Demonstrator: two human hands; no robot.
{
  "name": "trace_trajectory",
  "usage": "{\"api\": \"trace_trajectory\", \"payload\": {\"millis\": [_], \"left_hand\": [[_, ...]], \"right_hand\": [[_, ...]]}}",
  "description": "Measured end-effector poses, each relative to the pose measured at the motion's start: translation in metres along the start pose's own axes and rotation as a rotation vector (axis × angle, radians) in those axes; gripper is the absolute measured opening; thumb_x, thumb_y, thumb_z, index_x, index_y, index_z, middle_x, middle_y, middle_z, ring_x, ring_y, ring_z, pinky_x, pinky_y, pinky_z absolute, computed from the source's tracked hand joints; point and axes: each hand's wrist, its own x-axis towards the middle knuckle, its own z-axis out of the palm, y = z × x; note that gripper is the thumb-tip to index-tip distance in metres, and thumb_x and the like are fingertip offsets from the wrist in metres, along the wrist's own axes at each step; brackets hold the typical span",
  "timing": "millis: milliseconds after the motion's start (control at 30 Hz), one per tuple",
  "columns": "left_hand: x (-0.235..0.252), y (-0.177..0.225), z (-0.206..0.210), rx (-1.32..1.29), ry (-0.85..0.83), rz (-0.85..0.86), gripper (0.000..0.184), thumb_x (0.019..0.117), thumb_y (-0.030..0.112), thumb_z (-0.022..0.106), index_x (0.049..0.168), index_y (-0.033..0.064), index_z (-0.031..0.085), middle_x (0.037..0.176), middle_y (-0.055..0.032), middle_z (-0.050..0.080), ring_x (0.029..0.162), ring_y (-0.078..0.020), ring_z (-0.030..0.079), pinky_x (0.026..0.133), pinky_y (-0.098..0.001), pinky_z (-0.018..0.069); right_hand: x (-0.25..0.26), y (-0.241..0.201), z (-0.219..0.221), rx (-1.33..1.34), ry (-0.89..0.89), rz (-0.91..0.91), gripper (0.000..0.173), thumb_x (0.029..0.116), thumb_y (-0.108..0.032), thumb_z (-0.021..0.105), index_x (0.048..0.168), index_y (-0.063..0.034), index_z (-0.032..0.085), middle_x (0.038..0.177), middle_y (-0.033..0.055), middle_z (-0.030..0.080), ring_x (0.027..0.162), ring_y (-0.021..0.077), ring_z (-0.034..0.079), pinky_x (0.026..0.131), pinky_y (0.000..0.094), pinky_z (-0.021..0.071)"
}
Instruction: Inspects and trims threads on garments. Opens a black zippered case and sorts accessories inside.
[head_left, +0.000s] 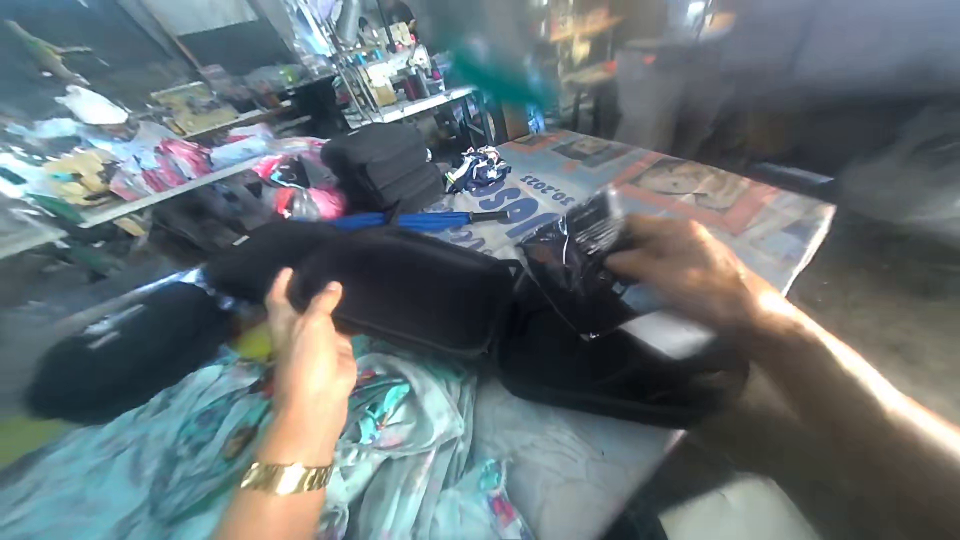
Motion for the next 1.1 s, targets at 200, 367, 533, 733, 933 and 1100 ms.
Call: {"api": "trace_trajectory", "payload": {"millis": [200,367,533,733,933,1100], "left_hand": [[-0.009,-0.011,-0.02,0.077,0.074,-0.079,0.061,0.1,0.019,0.061,0.156,0.0108,0.038,0.155,-0.0127,0.041,0.138,-0.0256,0.044,0.108,-0.0499,0.0405],[-0.064,0.01,-0.001,0.206,-0.31,0.378,0.048,0.1013,0.027,0.058,0.147,0.0133,0.049,0.148,-0.0031,0.052,0.131,-0.0146,0.054,0.106,-0.0381,0.0482],[-0.118,0.039,0.037,-0.036,-0.777,0.353,0.048,0.098,0.043,0.065,0.132,0.0092,0.063,0.117,-0.0045,0.071,0.107,-0.0182,0.07,0.092,-0.0376,0.061],[-0.124,0.052,0.064,-0.125,-0.707,0.3,0.01,0.0952,0.006,0.067,0.104,0.0065,0.07,0.094,-0.0057,0.069,0.088,-0.0146,0.068,0.083,-0.0311,0.0594],[-0.115,0.047,0.078,-0.158,-0.644,0.299,0.005,0.0954,0.005,0.068,0.099,0.0068,0.071,0.094,-0.0036,0.07,0.088,-0.0119,0.067,0.084,-0.0294,0.0583],[-0.113,0.053,0.081,-0.238,-0.611,0.198,0.006,0.097,0.006,0.066,0.101,0.0086,0.071,0.097,-0.0035,0.07,0.089,-0.0131,0.068,0.083,-0.0329,0.0594]], "right_hand": [[-0.01,-0.015,0.008,0.282,0.026,0.02,0.028,0.105,-0.006,0.044,0.103,-0.0089,0.072,0.087,0.0005,0.071,0.074,0.0064,0.066,0.064,0.0223,0.057],[-0.011,-0.02,0.013,0.413,0.018,-0.007,0.03,0.106,-0.009,0.042,0.106,-0.0109,0.073,0.088,0.0,0.071,0.073,0.0056,0.067,0.062,0.0215,0.0578],[-0.014,-0.029,0.015,0.449,-0.035,-0.104,0.025,0.1059,-0.01,0.047,0.108,-0.0122,0.072,0.09,-0.0012,0.072,0.074,0.0037,0.067,0.061,0.0188,0.0573],[-0.011,-0.023,0.009,0.375,-0.065,-0.226,0.02,0.1059,-0.011,0.049,0.112,-0.0094,0.069,0.093,0.0007,0.07,0.078,0.0065,0.067,0.066,0.0214,0.0588],[-0.012,0.006,-0.004,0.33,-0.291,0.001,0.048,0.0815,-0.014,0.08,0.126,-0.013,0.062,0.1,-0.0011,0.074,0.087,0.0064,0.072,0.076,0.0215,0.0612],[-0.014,0.029,-0.006,-0.279,-0.268,0.024,0.003,0.0897,-0.013,0.073,0.087,-0.0131,0.076,0.074,-0.0061,0.07,0.067,0.0008,0.064,0.064,0.022,0.054]]}}
